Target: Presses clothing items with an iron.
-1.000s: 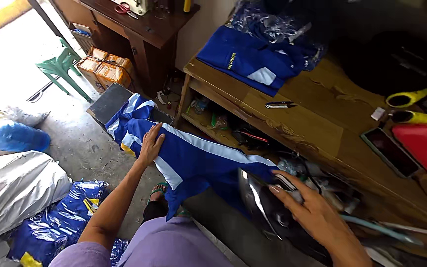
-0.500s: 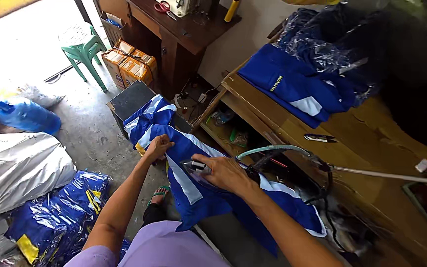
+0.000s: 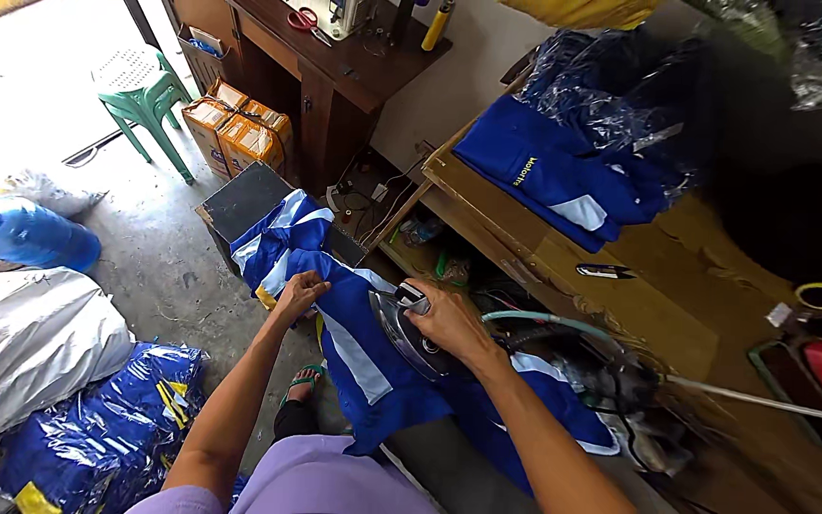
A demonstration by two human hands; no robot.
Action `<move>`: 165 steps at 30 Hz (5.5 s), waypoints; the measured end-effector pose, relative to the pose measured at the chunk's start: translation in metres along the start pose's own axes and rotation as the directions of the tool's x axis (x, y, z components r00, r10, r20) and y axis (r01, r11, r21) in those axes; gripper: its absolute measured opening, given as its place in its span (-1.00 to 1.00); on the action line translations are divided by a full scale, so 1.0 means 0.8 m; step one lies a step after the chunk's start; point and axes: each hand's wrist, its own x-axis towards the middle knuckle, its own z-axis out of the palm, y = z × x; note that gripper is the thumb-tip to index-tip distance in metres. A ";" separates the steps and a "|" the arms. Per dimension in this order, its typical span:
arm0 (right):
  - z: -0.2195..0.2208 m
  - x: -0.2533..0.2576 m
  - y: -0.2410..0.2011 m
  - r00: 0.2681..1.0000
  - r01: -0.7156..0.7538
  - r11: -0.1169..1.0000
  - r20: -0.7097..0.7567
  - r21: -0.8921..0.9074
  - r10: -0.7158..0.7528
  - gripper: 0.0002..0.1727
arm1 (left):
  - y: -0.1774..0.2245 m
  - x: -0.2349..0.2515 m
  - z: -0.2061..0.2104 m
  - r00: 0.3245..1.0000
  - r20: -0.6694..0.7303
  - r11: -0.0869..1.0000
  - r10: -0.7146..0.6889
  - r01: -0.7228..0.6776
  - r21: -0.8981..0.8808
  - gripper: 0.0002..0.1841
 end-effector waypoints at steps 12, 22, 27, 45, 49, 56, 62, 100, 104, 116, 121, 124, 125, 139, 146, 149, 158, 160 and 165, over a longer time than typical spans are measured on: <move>0.007 -0.018 -0.006 0.999 0.041 0.999 0.025 -0.024 -0.040 -0.39 | 0.036 -0.011 0.022 0.984 -0.179 0.868 0.023 0.069 0.492 -0.60; 0.065 -0.114 0.012 0.942 0.333 0.917 0.040 -0.221 -0.333 -0.30 | 0.003 0.021 0.054 0.917 0.184 0.572 0.355 -0.368 0.733 -0.42; 0.056 -0.114 0.003 0.970 0.230 0.962 -0.046 -0.149 -0.239 -0.35 | -0.003 0.022 0.049 0.901 0.174 0.567 0.398 -0.391 0.725 -0.42; 0.069 -0.185 0.013 0.933 0.241 0.969 0.287 -0.049 -0.218 -0.29 | 0.002 0.034 0.045 0.929 0.176 0.593 0.325 -0.345 0.727 -0.41; 0.071 -0.268 0.096 0.990 -0.058 0.990 0.133 0.128 0.041 -0.37 | 0.007 0.036 0.033 0.928 0.139 0.550 0.345 -0.320 0.772 -0.42; 0.104 -0.394 0.256 0.827 -0.464 0.821 -0.168 0.334 0.536 -0.36 | 0.035 0.038 0.011 0.965 -0.050 0.532 0.259 -0.099 0.841 -0.47; 0.124 -0.455 0.353 0.621 -0.636 0.643 -0.212 0.426 0.755 -0.32 | 0.089 -0.012 0.134 0.879 0.175 0.548 0.443 -0.420 0.723 -0.58; 0.142 -0.175 0.202 0.885 -0.020 0.624 -0.276 0.781 0.375 -0.67 | 0.122 -0.009 0.296 0.819 0.572 0.918 -0.042 -0.194 0.345 -0.75; 0.132 -0.168 0.215 0.798 0.054 0.755 -0.483 0.653 0.361 -0.70 | 0.123 -0.002 0.294 0.833 0.541 0.943 -0.114 -0.081 0.322 -0.78; 0.148 -0.120 0.208 0.908 0.193 0.922 -0.416 0.336 -0.039 -0.74 | 0.127 0.010 0.301 0.785 0.553 0.911 -0.280 0.035 0.412 -0.81; 0.163 -0.113 0.208 0.881 0.148 0.924 -0.471 0.352 0.038 -0.75 | 0.169 0.008 0.329 0.796 0.564 0.586 -0.220 -0.354 0.728 -0.67; 0.161 -0.117 0.213 0.895 0.119 0.892 -0.437 0.437 0.095 -0.72 | 0.237 0.014 0.369 0.852 0.520 0.481 -0.067 -0.429 0.765 -0.60; 0.160 -0.118 0.216 0.897 0.122 0.882 -0.431 0.456 0.098 -0.72 | 0.254 0.026 0.386 0.855 0.515 0.495 0.064 -0.475 0.728 -0.62; 0.149 -0.117 0.221 0.946 0.046 0.859 -0.300 0.509 0.126 -0.69 | 0.368 0.156 0.543 0.830 0.494 0.168 0.259 -0.542 0.824 -0.64; 0.144 -0.114 0.222 0.949 0.037 0.852 -0.285 0.522 0.134 -0.67 | 0.262 0.000 0.370 0.840 0.536 0.941 0.083 -0.244 0.235 -0.64; 0.137 -0.111 0.223 0.957 0.011 0.846 -0.250 0.532 0.146 -0.63 | 0.188 -0.065 0.321 0.806 0.592 0.958 -0.027 -0.148 0.246 -0.61; 0.141 -0.112 0.235 0.965 0.082 0.757 -0.241 0.648 0.102 -0.60 | 0.117 -0.068 0.281 0.888 0.452 0.733 0.089 -0.365 0.573 -0.60; 0.145 -0.114 0.240 0.969 0.115 0.747 -0.241 0.654 0.062 -0.65 | 0.114 -0.062 0.279 0.888 0.452 0.752 0.079 -0.351 0.558 -0.59; 0.153 -0.109 0.232 0.940 0.133 0.818 -0.333 0.560 0.075 -0.71 | 0.117 -0.056 0.277 0.875 0.483 0.732 0.037 -0.353 0.583 -0.58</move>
